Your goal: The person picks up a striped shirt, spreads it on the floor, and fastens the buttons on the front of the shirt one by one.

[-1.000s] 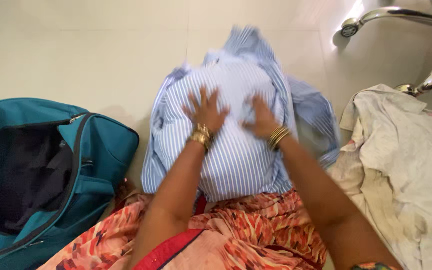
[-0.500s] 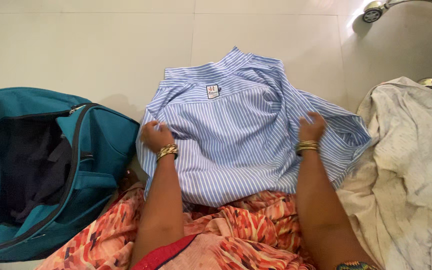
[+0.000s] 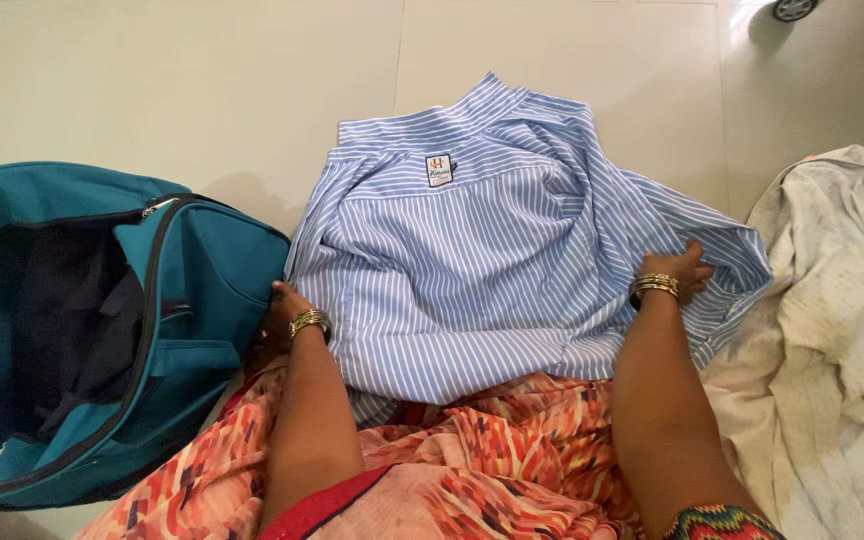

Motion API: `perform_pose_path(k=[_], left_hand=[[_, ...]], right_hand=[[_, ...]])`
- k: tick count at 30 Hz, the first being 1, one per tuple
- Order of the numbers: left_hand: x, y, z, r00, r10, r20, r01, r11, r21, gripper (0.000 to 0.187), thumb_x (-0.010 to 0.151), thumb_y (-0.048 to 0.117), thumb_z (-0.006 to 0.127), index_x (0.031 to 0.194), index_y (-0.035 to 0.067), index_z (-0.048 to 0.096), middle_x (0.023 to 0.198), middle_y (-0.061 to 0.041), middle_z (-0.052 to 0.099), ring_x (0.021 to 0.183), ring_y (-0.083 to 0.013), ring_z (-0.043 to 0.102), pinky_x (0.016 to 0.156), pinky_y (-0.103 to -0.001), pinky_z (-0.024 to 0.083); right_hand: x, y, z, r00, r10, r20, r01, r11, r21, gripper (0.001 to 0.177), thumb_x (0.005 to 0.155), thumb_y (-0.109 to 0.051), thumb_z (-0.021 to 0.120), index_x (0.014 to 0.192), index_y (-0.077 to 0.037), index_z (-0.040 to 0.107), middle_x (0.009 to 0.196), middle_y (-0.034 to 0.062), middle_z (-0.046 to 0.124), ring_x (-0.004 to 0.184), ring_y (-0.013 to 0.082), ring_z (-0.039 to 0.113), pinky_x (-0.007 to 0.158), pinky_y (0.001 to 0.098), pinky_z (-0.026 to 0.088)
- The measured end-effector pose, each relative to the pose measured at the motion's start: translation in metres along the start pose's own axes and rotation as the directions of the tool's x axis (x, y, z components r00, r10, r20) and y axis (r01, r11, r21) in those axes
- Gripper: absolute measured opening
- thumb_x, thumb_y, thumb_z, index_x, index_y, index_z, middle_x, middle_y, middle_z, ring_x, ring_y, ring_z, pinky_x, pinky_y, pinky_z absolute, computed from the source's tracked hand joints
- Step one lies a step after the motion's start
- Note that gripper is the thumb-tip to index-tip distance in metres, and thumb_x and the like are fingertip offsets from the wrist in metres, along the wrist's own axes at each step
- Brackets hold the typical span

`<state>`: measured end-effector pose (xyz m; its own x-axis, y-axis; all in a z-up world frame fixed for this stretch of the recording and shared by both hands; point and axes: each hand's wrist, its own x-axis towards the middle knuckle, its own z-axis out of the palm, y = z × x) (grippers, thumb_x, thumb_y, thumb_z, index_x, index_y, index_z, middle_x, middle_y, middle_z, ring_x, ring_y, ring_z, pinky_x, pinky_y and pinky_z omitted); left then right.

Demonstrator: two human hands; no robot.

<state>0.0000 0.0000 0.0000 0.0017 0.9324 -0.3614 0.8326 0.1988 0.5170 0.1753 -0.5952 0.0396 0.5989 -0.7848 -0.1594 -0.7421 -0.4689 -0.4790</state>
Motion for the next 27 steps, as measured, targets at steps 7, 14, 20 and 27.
perform_pose_path(k=[7,14,20,27], left_hand=[[0.036,-0.015,0.014,0.994,-0.036,0.101,0.041,0.998,-0.049,0.044,0.097,0.046,0.059,0.115,0.007,0.071,0.114,-0.019,0.072,0.104,-0.0385,0.064,0.094,-0.052,0.047],[-0.024,0.027,-0.019,0.973,0.19,-0.135,-0.231,0.858,-0.459,0.03,0.097,0.034,0.066,0.102,0.005,0.071,0.093,-0.013,0.074,0.08,-0.0264,0.069,0.071,-0.041,0.053],[-0.126,0.055,0.005,0.215,0.948,-0.234,-0.702,-0.017,-0.712,0.013,0.104,0.016,0.062,0.093,0.009,0.065,0.082,-0.005,0.063,0.07,-0.0167,0.058,0.067,-0.033,0.049],[-0.225,0.005,0.04,0.052,0.651,0.757,-0.973,0.205,-0.109,0.025,0.088,0.035,0.065,0.1,0.016,0.075,0.095,-0.013,0.073,0.087,-0.0369,0.069,0.077,-0.053,0.054]], right_hand=[[0.021,0.006,0.012,1.0,-0.018,0.021,0.019,0.999,-0.029,0.042,0.08,-0.024,0.083,0.12,-0.028,0.07,0.147,0.0136,0.04,0.136,0.0395,0.038,0.108,0.0582,0.04],[0.02,-0.015,-0.005,0.934,-0.269,-0.237,0.284,0.958,0.033,0.028,0.081,-0.025,0.086,0.102,-0.016,0.07,0.12,0.0075,0.063,0.12,0.0322,0.051,0.096,0.0583,0.04],[-0.048,-0.041,-0.039,0.386,-0.835,0.392,-0.171,0.353,0.92,0.031,0.09,0.008,0.069,0.116,-0.009,0.064,0.105,0.0025,0.071,0.091,0.0149,0.069,0.074,0.028,0.058],[-0.154,-0.056,-0.033,-0.218,-0.397,0.892,0.797,0.455,0.397,0.042,0.093,-0.031,0.072,0.128,-0.009,0.064,0.129,0.01,0.07,0.117,0.022,0.066,0.104,0.0393,0.052]])
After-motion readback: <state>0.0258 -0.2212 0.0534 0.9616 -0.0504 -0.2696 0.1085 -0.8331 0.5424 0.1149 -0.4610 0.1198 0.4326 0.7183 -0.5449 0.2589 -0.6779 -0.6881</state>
